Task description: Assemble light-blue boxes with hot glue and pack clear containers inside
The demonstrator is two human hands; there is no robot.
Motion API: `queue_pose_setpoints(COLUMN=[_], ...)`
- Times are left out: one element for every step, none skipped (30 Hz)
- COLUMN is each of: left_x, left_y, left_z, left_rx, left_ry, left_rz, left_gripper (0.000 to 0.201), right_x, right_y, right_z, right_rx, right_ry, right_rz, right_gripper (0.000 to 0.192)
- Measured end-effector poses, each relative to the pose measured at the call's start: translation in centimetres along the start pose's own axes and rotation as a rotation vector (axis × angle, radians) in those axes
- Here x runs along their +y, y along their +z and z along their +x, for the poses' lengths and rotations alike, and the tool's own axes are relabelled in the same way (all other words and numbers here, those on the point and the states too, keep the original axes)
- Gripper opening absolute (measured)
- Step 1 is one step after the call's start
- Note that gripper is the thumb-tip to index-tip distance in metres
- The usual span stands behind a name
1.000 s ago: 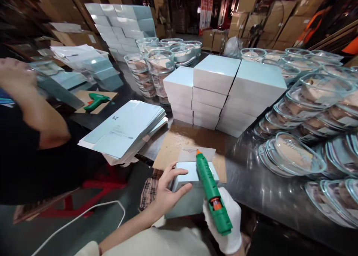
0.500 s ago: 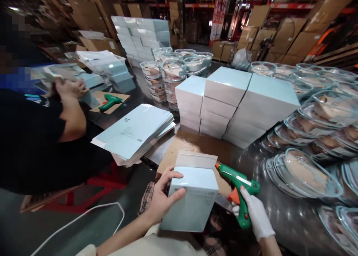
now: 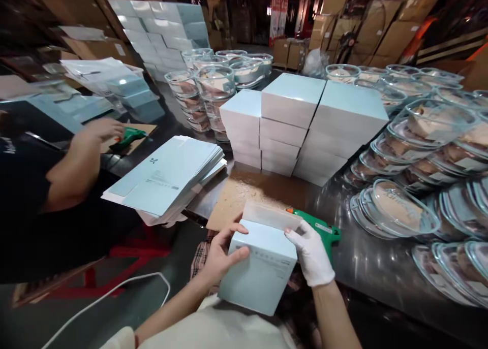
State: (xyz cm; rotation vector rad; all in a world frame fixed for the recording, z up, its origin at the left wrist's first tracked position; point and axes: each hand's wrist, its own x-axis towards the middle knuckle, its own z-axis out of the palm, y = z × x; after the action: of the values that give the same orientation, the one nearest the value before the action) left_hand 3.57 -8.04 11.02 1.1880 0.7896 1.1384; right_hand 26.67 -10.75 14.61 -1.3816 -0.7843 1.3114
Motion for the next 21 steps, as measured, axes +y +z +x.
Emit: queue_pose_setpoints(left_x=[-0.3,-0.6,-0.8,-1.1,-1.2,-1.3,-1.2,-1.0,-0.8,-0.4,-0.1,0.3,0.5,0.7,0.9,0.9,0.9,0.9,0.9,0.9,0.9], left_y=[-0.1,-0.2,-0.2,-0.2,-0.3,-0.3,-0.3,-0.4,-0.4,-0.5,-0.6,-0.6,-0.7,-0.7,-0.7,-0.6,-0.6,-0.5,-0.4,-0.4,-0.4], left_z=[0.1,0.2,0.3,0.4,0.5,0.5,0.5,0.5,0.4,0.4,0.3,0.2,0.2,0.2,0.2,0.2,0.2,0.2,0.2,0.3,0.4], left_rx=[0.013,0.026,0.039,0.048,0.046,0.027,-0.006,-0.043,-0.08,-0.11,-0.125,-0.122,-0.103,-0.076,-0.041,-0.007,0.021,0.04,0.048,0.052,0.058], left_ry=[-0.011,-0.013,-0.001,0.028,0.071,0.118,0.158,0.189,0.208,0.213,0.208,0.198,0.19,0.186,0.185,0.19,0.198,0.204,0.207,0.205,0.199], left_rz=[-0.049,-0.109,-0.167,-0.207,-0.216,-0.187,-0.125,-0.049,0.023,0.079,0.113,0.125,0.123,0.113,0.099,0.083,0.068,0.056,0.047,0.043,0.041], left_gripper=[0.049,0.053,0.059,0.063,0.065,0.063,0.055,0.046,0.04,0.039,0.04,0.041,0.041,0.041,0.041,0.041,0.04,0.04,0.04,0.04,0.04], right_x=[0.3,0.4,0.3,0.1,-0.2,-0.5,-0.9,-1.2,-1.4,-1.5,-1.5,-1.4,-1.1,-0.6,-0.1,0.6,1.3,2.0,2.7,3.2,3.7], right_y=[-0.8,-1.7,-2.4,-2.9,-3.2,-3.1,-2.8,-2.4,-1.9,-1.4,-1.1,-0.8,-0.6,-0.5,-0.3,-0.1,0.2,0.5,0.9,1.3,1.6], right_z=[-0.2,-0.4,-0.7,-0.9,-1.1,-1.2,-1.2,-1.1,-1.0,-0.9,-0.8,-0.8,-0.9,-1.0,-1.3,-1.5,-1.8,-1.9,-2.0,-1.9,-1.7], right_rx=[-0.024,-0.09,-0.186,-0.288,-0.367,-0.416,-0.435,-0.441,-0.447,-0.461,-0.474,-0.473,-0.443,-0.387,-0.308,-0.219,-0.122,-0.027,0.056,0.121,0.16], right_ry=[-0.058,-0.128,-0.204,-0.288,-0.373,-0.456,-0.537,-0.615,-0.687,-0.739,-0.775,-0.8,-0.818,-0.832,-0.843,-0.853,-0.865,-0.876,-0.885,-0.892,-0.889], right_rz=[-0.075,-0.157,-0.232,-0.294,-0.349,-0.411,-0.486,-0.568,-0.64,-0.696,-0.728,-0.734,-0.711,-0.656,-0.582,-0.506,-0.438,-0.385,-0.352,-0.34,-0.343], right_gripper=[0.059,0.064,0.07,0.073,0.072,0.066,0.057,0.048,0.043,0.04,0.04,0.038,0.036,0.033,0.03,0.027,0.024,0.021,0.02,0.018,0.016])
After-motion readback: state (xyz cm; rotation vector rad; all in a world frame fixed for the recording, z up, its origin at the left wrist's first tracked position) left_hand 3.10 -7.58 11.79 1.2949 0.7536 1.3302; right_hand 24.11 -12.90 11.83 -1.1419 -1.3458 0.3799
